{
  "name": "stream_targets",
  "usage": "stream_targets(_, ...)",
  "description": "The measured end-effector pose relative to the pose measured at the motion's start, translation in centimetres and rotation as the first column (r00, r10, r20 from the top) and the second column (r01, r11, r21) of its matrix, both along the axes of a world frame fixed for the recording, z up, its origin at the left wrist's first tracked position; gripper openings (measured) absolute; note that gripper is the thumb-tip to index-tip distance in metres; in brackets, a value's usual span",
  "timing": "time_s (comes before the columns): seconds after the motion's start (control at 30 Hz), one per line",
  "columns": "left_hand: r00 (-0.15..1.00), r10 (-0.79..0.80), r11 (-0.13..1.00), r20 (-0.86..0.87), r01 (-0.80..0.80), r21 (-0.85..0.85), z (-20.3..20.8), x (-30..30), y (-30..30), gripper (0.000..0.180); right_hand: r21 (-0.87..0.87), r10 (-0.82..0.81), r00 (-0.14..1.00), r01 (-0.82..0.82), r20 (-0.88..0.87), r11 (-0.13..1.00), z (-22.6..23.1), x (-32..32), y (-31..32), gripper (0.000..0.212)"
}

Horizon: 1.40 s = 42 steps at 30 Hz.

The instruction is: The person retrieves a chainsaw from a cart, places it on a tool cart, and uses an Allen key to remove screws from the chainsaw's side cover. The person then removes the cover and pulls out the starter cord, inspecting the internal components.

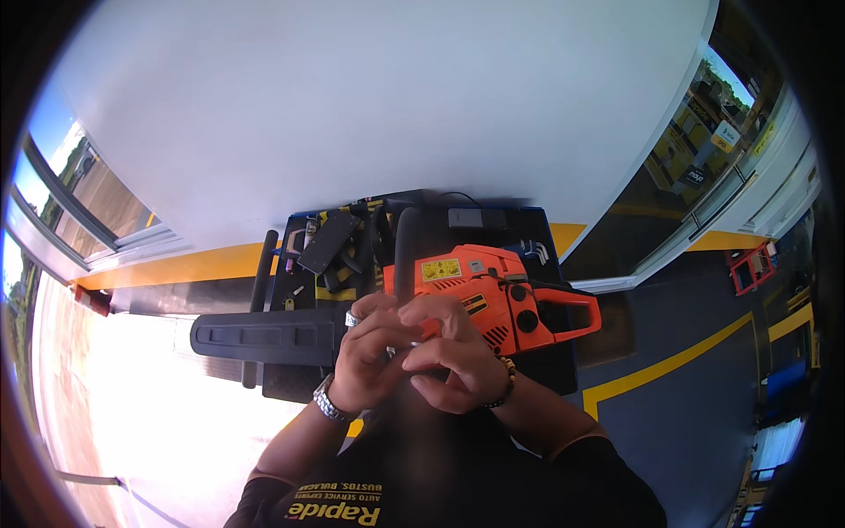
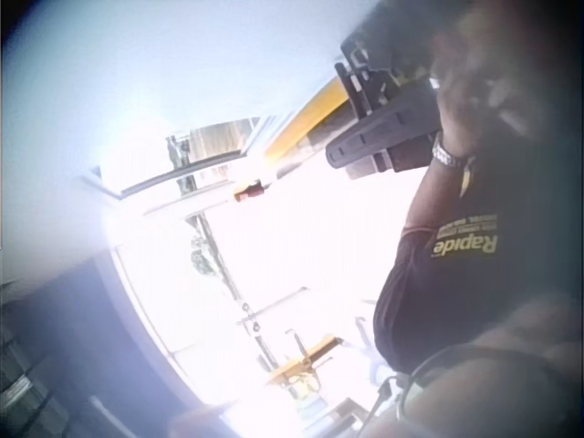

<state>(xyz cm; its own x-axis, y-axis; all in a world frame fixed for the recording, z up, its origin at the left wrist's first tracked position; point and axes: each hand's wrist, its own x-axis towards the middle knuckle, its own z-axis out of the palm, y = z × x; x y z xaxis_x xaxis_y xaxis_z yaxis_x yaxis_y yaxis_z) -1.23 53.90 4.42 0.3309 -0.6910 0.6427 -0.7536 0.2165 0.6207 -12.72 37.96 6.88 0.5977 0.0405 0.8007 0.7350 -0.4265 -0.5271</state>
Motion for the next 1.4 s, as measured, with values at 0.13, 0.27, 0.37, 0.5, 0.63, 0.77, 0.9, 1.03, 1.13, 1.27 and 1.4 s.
stream_targets(0.13,1.000,0.018,1.000,0.015,-0.018,-0.014,-0.2,0.1,-0.2,0.037,0.516,-0.033,0.989,0.105,-0.147,0.850,-3.1,0.1,1.5,0.024)
stream_targets(0.27,0.996,0.086,0.995,0.005,-0.086,-0.040,-0.3,-0.4,-0.5,0.029,0.016,-0.231,0.967,0.234,-0.104,0.972,-1.5,-0.4,1.6,0.030)
stream_targets(0.37,0.999,-0.003,0.997,-0.036,0.000,-0.076,-0.1,-0.4,-0.8,0.031,-0.089,-0.266,0.962,0.260,-0.065,0.961,-1.0,-0.2,1.7,0.028)
stream_targets(0.5,0.993,0.101,0.984,-0.053,-0.107,-0.143,-1.2,-1.1,-0.8,0.030,-0.137,-0.151,0.987,0.144,-0.046,0.980,0.2,0.1,0.8,0.024)
stream_targets(0.63,0.986,0.169,0.977,-0.006,-0.168,-0.131,-1.7,-1.5,-0.9,0.035,0.040,-0.058,0.993,0.062,-0.100,0.997,-0.4,0.3,0.7,0.025)
stream_targets(0.77,0.992,0.113,0.979,0.050,-0.102,-0.178,-3.5,-1.8,-1.1,0.037,0.365,0.012,0.983,0.058,-0.185,0.929,-1.9,0.6,1.5,0.027)
stream_targets(0.9,0.997,0.070,0.990,0.028,-0.066,-0.123,-3.4,-1.6,-0.2,0.034,0.573,0.035,0.965,0.125,-0.260,0.810,-1.7,1.0,3.1,0.026)
stream_targets(1.03,0.994,0.108,0.973,-0.030,-0.112,-0.202,-2.5,-1.9,-0.7,0.022,0.160,-0.040,0.996,0.053,-0.081,0.986,-1.3,1.7,0.9,0.022)
stream_targets(1.13,0.969,0.236,0.931,-0.072,-0.247,-0.268,-3.2,-2.7,-1.0,0.025,-0.114,-0.085,0.995,0.091,0.057,0.989,0.3,1.6,1.1,0.023)
stream_targets(1.27,0.952,0.295,0.919,-0.079,-0.305,-0.248,-4.0,-3.3,-1.4,0.028,0.062,-0.166,0.977,0.176,-0.138,0.983,-1.1,-0.1,0.8,0.035)
stream_targets(1.4,0.960,0.256,0.926,-0.113,-0.277,-0.258,-4.1,-3.3,-1.9,0.031,0.289,-0.151,0.926,0.258,-0.345,0.922,-1.6,-0.6,0.9,0.031)
